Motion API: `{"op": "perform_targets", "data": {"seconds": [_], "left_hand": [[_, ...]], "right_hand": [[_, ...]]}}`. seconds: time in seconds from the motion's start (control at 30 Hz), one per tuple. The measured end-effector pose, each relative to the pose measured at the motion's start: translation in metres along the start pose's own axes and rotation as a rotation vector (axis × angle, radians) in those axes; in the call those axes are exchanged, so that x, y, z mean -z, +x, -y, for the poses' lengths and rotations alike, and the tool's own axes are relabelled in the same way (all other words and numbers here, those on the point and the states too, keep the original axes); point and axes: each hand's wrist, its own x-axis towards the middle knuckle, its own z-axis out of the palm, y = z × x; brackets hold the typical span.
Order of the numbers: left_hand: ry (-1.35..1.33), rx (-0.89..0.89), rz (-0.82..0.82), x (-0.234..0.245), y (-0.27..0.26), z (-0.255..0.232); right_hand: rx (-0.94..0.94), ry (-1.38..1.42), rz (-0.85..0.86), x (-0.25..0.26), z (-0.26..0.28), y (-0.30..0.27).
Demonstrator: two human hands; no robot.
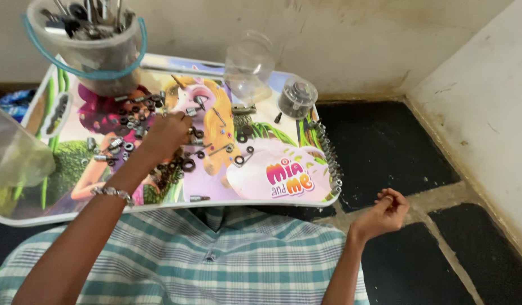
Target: The person sits on the floor with a tray on their lap and repeatedly picks up small metal washers and pins, inserting the pins into the washers and placing the assembled pieces into a container. They occasionally sort the parts on the tray and transfer them between containers.
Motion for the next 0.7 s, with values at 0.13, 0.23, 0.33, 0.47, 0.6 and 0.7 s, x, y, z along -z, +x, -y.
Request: {"op": "perform_targets", "data": {"seconds": [0.13, 0.23, 0.33, 0.47, 0.6, 0.7], "left_hand": [[-0.163, -0.037, -0.026, 0.006, 0.012, 0.009], [-0.396, -0.065, -0.067, 0.021, 0.016, -0.007], [-0.705, -0.168, -0.062, 0.034, 0.045, -0.073], [-1.010, -0.121, 0.252, 0.022, 0.053, -0.190], [-0.983, -0.353, 0.151, 0.008, 0.064, -0.269], [-0.935, -0.360, 0.211, -0.002, 0.071, -0.295]], "right_hand": [[-0.319, -0.087, 0.139, 0.012, -0.056, -0.002], [-0.580, 0.036, 0.410, 0.008, -0.095, -0.014], [-0.451, -0.023, 0.608, 0.009, -0.112, -0.031], [-0.625, 0.012, 0.544, 0.010, -0.105, -0.036], [-0.808, 0.074, 0.433, 0.003, -0.076, -0.024], [-0.849, 0.065, 0.447, 0.003, -0.055, -0.017]]}}
